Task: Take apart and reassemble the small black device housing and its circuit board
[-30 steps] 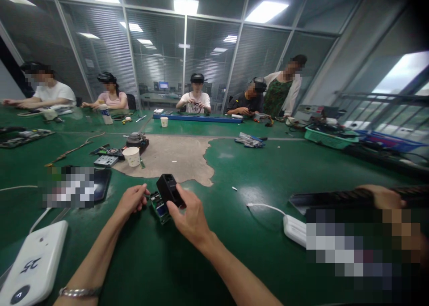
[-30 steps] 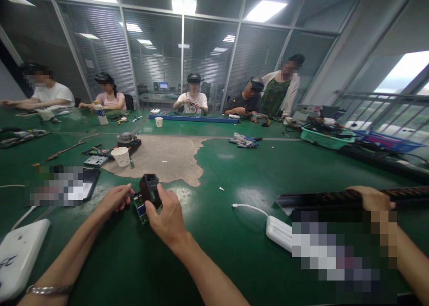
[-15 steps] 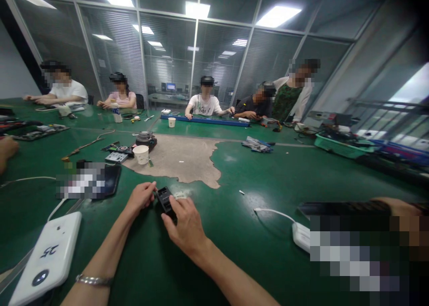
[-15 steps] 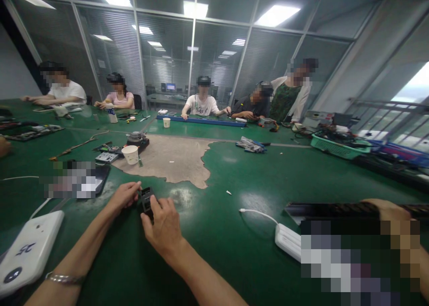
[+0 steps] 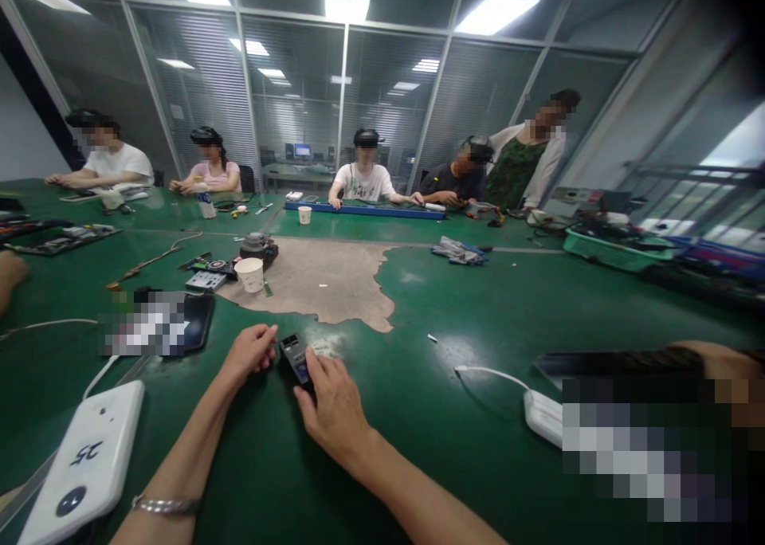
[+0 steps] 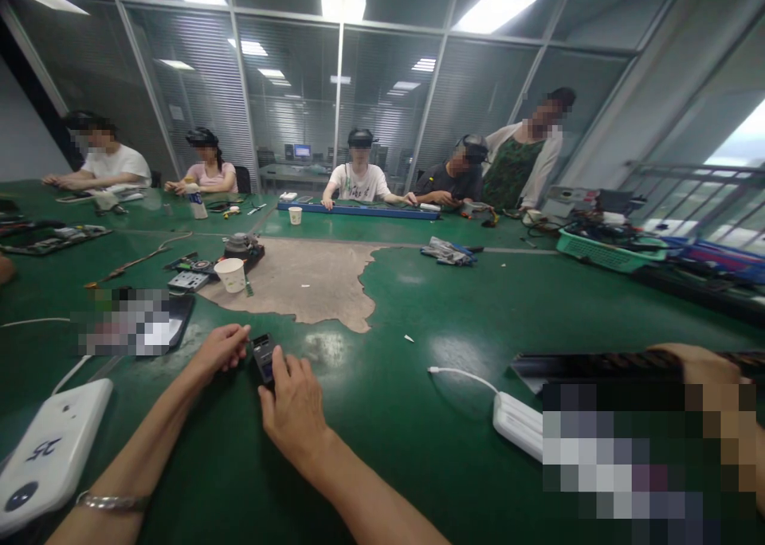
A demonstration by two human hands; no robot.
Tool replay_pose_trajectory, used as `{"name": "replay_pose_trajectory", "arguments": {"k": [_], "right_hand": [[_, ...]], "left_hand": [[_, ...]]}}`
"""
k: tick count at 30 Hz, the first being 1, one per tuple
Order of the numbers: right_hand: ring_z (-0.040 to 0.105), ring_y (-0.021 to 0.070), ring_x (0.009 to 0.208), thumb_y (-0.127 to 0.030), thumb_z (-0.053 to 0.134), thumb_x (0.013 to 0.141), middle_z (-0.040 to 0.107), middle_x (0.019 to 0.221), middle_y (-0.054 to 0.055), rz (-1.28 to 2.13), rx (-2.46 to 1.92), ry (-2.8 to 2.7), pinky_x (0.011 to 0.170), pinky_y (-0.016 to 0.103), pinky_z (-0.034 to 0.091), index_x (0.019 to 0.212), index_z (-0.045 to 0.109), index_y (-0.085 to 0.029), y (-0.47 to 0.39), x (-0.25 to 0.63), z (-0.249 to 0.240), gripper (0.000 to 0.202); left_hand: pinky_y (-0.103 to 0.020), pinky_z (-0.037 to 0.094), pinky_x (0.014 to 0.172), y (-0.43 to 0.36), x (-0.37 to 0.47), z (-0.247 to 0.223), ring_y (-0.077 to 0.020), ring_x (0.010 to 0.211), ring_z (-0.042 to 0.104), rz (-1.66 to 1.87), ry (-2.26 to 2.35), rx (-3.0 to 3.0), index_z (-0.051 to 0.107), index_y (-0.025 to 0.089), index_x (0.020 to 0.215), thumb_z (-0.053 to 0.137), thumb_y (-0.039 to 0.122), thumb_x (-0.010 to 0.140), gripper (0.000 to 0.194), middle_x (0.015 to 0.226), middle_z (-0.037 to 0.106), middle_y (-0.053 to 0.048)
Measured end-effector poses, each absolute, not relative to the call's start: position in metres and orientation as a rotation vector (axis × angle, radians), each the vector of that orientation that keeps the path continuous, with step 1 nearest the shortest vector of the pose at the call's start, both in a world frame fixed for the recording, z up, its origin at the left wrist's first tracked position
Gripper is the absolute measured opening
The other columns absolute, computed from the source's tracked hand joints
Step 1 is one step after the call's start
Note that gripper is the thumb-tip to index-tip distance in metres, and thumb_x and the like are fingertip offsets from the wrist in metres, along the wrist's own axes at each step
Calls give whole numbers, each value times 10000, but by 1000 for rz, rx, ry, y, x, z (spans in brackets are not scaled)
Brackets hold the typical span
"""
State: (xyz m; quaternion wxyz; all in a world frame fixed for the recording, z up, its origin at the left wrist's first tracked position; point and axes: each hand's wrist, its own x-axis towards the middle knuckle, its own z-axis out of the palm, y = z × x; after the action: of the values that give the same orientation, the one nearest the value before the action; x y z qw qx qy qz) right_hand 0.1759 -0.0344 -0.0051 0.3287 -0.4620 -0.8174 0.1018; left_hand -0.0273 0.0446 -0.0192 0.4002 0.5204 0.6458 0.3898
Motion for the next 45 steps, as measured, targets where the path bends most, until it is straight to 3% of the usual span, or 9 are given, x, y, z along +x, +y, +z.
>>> {"name": "replay_pose_trajectory", "arguments": {"k": [11, 17, 23, 30, 36, 45], "right_hand": [[522, 239, 1021, -240, 561, 790, 582, 1132, 118, 315, -1123, -2039, 974, 442, 372, 1342, 403, -135, -22, 178, -11, 584], [542, 237, 1025, -289, 543, 817, 592, 1138, 103, 329, -1087, -1839, 906, 414, 441, 1354, 399, -177, -21, 187, 10, 567], [543, 235, 1064, -301, 573, 787, 555, 1230, 101, 303, -1240, -1699, 933, 384, 431, 1348, 407, -182, 0, 211, 24, 597], [591, 211, 932, -257, 580, 742, 638, 1048, 50, 361, -1402, -1775, 856, 348, 463, 1222, 521, -201, 6, 227, -1, 487], [528, 241, 1058, -255, 551, 772, 580, 1153, 106, 272, -1395, -1775, 940, 390, 412, 1299, 445, -149, -5, 225, -24, 548], [480, 264, 1104, -276, 557, 790, 537, 1216, 127, 174, -1299, -1865, 963, 430, 384, 1366, 359, -142, -5, 227, -30, 624]], "left_hand": [[-176, 313, 326, 47, -22, -23, -94, 359, 492, 957, 1521, 1377, 517, 187, 746, 490, 566, 736, 380, 525, 566, 30], [-172, 302, 325, 48, -23, -25, -97, 359, 493, 931, 1525, 1347, 540, 177, 812, 500, 572, 726, 405, 548, 592, 15], [-173, 308, 334, 48, -23, -25, -95, 367, 497, 937, 1543, 1356, 557, 167, 814, 506, 561, 726, 407, 559, 600, 6], [-192, 320, 351, 48, -23, -23, -111, 380, 510, 948, 1595, 1369, 561, 173, 773, 491, 563, 747, 396, 555, 603, 1], [-221, 396, 497, 44, -27, -20, -112, 390, 522, 1168, 1873, 1627, 556, 204, 703, 416, 525, 819, 369, 516, 595, 33], [-227, 348, 538, 56, -31, -28, -121, 417, 502, 830, 1953, 1882, 491, 221, 647, 331, 464, 873, 368, 508, 562, 40]]}}
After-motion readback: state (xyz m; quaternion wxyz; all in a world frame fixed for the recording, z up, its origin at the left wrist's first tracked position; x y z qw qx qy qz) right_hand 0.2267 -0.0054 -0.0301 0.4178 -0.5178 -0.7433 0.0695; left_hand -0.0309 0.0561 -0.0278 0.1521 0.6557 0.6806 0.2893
